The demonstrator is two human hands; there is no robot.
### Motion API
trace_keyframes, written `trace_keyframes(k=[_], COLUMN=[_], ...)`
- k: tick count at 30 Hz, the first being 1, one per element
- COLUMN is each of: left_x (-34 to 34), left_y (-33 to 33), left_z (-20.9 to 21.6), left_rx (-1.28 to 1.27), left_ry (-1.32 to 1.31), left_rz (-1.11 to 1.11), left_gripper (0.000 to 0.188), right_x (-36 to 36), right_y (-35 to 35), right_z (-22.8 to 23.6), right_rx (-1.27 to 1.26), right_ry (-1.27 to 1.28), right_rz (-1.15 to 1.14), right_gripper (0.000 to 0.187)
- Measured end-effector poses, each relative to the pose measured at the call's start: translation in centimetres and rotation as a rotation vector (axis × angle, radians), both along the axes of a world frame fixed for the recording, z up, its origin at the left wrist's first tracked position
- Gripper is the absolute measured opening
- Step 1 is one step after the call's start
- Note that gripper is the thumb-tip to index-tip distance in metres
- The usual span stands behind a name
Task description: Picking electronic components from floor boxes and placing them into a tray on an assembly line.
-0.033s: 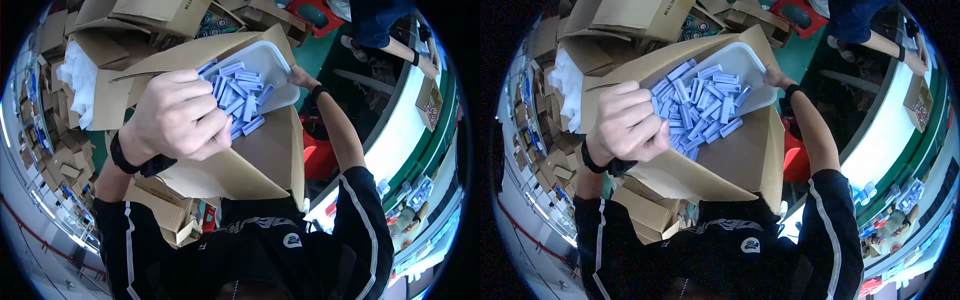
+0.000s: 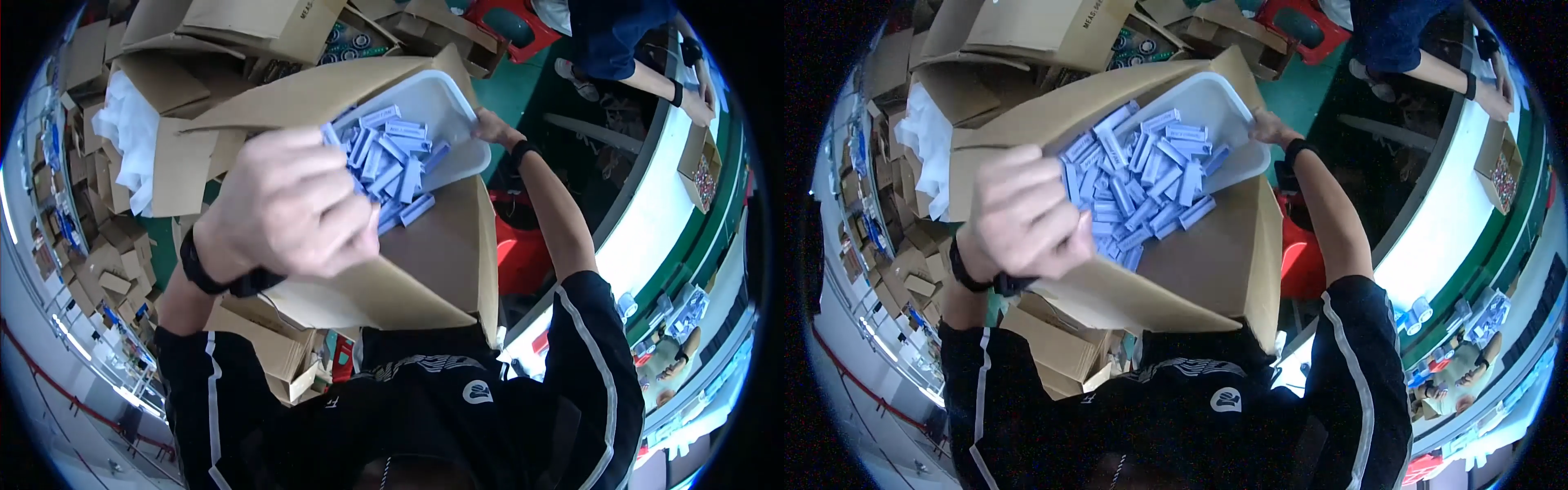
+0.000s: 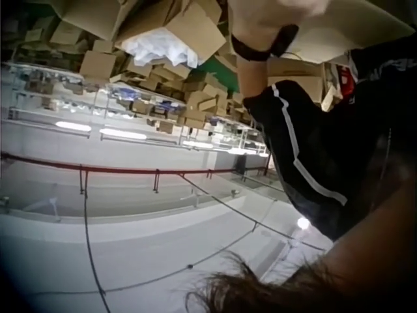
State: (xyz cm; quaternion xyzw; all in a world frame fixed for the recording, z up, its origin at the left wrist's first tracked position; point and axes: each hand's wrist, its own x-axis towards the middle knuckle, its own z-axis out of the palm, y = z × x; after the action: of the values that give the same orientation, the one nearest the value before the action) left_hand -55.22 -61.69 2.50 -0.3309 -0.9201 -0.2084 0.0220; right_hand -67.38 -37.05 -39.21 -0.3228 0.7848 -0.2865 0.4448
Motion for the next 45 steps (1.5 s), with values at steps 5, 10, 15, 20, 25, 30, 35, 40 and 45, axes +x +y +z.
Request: trace_keyframes(k=[5, 10, 15, 20, 25, 30, 35, 40, 45], left_x=[4.2, 3.5, 7.1, 10.2, 15.5, 29.9, 36.5, 32.6, 32.5], left_y=[1.5, 1.1, -3.0, -5.3, -7.3, -7.4, -4.8, 6.4, 13.3], left_z=[3.3, 3.3, 3.4, -0.1, -5.0, -10.6, -14.0, -10.5, -11.0], left_rx=[0.132, 0.071, -0.021, -0.046, -0.094, -0.291, -0.43, 0.077, 0.591], left_ry=[0.147, 0.084, 0.082, 0.163, 0.195, 0.065, 0.152, 0.024, -0.608], left_rz=[0.063, 0.046, 0.151, 0.201, 0.329, 0.683, 1.566, 1.663, 1.277], left_gripper=[0.025, 0.023, 0.024, 0.026, 0.029, 0.022, 0.015, 0.031, 0.048], right_x=[4.6, 8.8, 3.7, -0.5, -1.8, 2.2, 6.2, 10.4, 8.9], right_y=[-0.3, -2.1, -4.8, -0.8, 2.8, -2.0, -3.6, -8.6, -8.8], right_z=[1.1, -4.9, 6.1, 8.4, 7.0, 12.4, 9.7, 15.0, 13.7], right_rx=[-0.209, -0.278, -0.048, -0.106, 0.007, -0.024, 0.027, 0.139, -0.054], right_ry=[-0.276, -0.457, -0.672, -0.689, -0.468, -0.758, -0.364, -0.213, -0.266], right_rz=[-0.021, -0.125, 0.17, -0.059, -0.211, -0.298, 0.089, 0.14, 0.067], right_gripper=[0.028, 0.031, 0.036, 0.044, 0.046, 0.033, 0.032, 0.034, 0.031])
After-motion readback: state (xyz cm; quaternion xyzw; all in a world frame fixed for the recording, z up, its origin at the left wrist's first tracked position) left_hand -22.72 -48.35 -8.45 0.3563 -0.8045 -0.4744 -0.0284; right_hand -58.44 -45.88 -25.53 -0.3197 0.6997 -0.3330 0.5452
